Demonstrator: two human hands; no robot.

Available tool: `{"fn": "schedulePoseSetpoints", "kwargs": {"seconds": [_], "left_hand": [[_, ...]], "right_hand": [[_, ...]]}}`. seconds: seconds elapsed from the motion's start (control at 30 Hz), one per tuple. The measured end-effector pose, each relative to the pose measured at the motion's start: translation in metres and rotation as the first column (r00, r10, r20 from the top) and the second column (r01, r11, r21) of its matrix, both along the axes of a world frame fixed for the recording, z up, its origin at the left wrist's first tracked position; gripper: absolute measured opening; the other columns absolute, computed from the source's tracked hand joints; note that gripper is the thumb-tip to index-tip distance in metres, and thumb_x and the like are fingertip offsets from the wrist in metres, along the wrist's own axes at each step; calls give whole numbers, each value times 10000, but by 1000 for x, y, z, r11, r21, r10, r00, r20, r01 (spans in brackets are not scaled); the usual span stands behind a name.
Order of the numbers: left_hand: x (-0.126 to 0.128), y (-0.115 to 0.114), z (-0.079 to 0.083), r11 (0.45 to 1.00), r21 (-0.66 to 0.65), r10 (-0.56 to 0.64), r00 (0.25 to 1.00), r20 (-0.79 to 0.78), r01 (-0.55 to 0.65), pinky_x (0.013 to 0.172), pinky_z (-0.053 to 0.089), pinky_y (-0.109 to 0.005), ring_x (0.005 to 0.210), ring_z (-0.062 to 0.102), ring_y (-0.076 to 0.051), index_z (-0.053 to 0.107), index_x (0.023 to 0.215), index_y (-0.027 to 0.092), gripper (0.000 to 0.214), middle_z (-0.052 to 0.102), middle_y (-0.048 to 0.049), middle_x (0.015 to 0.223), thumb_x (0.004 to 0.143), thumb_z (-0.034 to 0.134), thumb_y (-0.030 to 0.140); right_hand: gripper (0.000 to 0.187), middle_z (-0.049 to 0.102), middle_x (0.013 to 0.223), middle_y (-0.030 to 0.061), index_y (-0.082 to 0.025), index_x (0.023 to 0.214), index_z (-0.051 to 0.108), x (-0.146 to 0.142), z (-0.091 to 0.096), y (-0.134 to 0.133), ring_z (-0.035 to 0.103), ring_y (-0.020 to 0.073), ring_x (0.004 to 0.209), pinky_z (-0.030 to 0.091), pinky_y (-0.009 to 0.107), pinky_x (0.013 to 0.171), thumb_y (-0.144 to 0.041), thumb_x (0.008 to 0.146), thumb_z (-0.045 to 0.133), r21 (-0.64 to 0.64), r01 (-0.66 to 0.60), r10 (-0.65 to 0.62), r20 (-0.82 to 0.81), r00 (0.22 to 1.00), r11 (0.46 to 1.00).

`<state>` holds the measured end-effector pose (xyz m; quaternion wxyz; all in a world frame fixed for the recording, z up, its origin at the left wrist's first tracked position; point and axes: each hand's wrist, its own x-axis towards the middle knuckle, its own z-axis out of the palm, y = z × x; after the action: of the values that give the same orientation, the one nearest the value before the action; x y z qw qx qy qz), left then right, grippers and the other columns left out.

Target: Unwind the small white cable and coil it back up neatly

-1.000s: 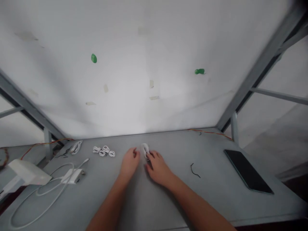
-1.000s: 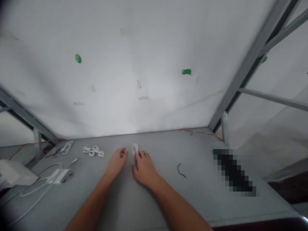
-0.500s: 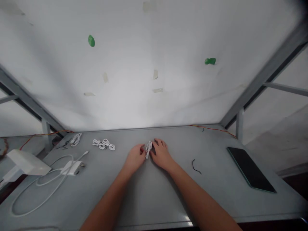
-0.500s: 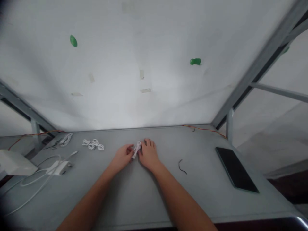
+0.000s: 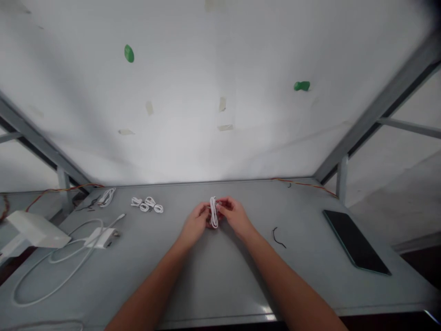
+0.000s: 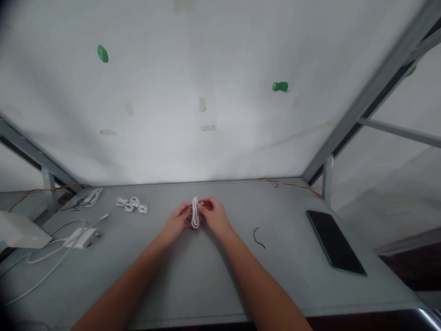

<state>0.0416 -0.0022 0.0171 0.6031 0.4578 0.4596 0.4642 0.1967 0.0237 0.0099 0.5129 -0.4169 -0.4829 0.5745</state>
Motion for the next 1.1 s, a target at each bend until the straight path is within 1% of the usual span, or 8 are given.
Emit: {"fn": "schedulePoseSetpoints", "kwargs": {"seconds": [0.13, 0.23, 0.37, 0.5, 0.67, 0.8, 0.93, 1.1], "left_hand": [[-2, -1, 1, 999, 53, -1, 997, -71, 5, 646, 585, -324, 728, 689, -197, 674, 1135, 163, 545, 752, -88, 903, 832, 714, 615], [-4, -1, 1, 995, 102, 7, 986, -168, 11, 678, 570, -318, 763, 707, -208, 703, 1146, 171, 517, 760, -97, 924, 832, 731, 582], [-8, 0, 0, 984, 175, 70, 946, -317, -15, 690, 548, -306, 765, 703, -207, 749, 1119, 177, 444, 767, -101, 941, 829, 746, 512], [-8, 0, -1, 976, 217, 106, 927, -359, -27, 649, 526, -282, 730, 684, -187, 751, 1145, 193, 454, 749, -77, 941, 802, 767, 490], [-7, 1, -4, 977, 204, 117, 947, -300, -56, 670, 553, -295, 736, 685, -189, 737, 1163, 176, 500, 734, -68, 912, 803, 766, 521], [-8, 0, -3, 991, 131, 65, 980, -188, -40, 684, 583, -322, 756, 700, -203, 712, 1194, 167, 548, 721, -68, 932, 795, 776, 536], [-6, -2, 0, 994, 75, 90, 990, -110, -82, 661, 598, -331, 765, 702, -209, 694, 1165, 154, 527, 697, -63, 939, 779, 805, 495], [-6, -3, 4, 994, 44, 101, 993, -68, -98, 649, 602, -307, 751, 705, -187, 698, 1112, 162, 462, 698, -63, 948, 777, 826, 453]], "right_hand": [[436, 726, 766, 41, -201, 854, 675, -1, 1, 0, 662, 200, 665, 531, 335, 614, -411, 581, 941, -75, 60, -68, -102, 992, 995], [456, 723, 700, 36, -201, 788, 658, 0, 3, -2, 665, 205, 603, 555, 368, 622, -396, 519, 971, -142, 62, -86, -170, 982, 988], [392, 745, 729, 59, -181, 739, 695, -1, 2, -5, 691, 210, 623, 578, 397, 693, -392, 537, 957, -202, 9, -52, -211, 976, 979], [303, 734, 687, 54, -163, 708, 733, -4, 1, -7, 665, 181, 589, 548, 352, 659, -396, 588, 885, -209, -49, 13, -171, 985, 977], [297, 742, 673, 63, -158, 755, 763, -6, 7, -9, 654, 182, 575, 528, 340, 641, -435, 654, 802, -210, -138, 92, -215, 972, 968], [312, 760, 713, 70, -153, 804, 782, -4, 13, -10, 661, 183, 606, 525, 329, 645, -403, 628, 842, -211, -160, 109, -233, 966, 964], [351, 780, 784, 59, -161, 872, 792, -1, 15, -11, 670, 173, 648, 520, 305, 659, -348, 595, 898, -177, -192, 152, -215, 965, 965], [402, 782, 796, 55, -169, 907, 781, 1, 13, -10, 662, 167, 643, 474, 272, 596, -338, 574, 930, -150, -211, 184, -177, 967, 966]]}}
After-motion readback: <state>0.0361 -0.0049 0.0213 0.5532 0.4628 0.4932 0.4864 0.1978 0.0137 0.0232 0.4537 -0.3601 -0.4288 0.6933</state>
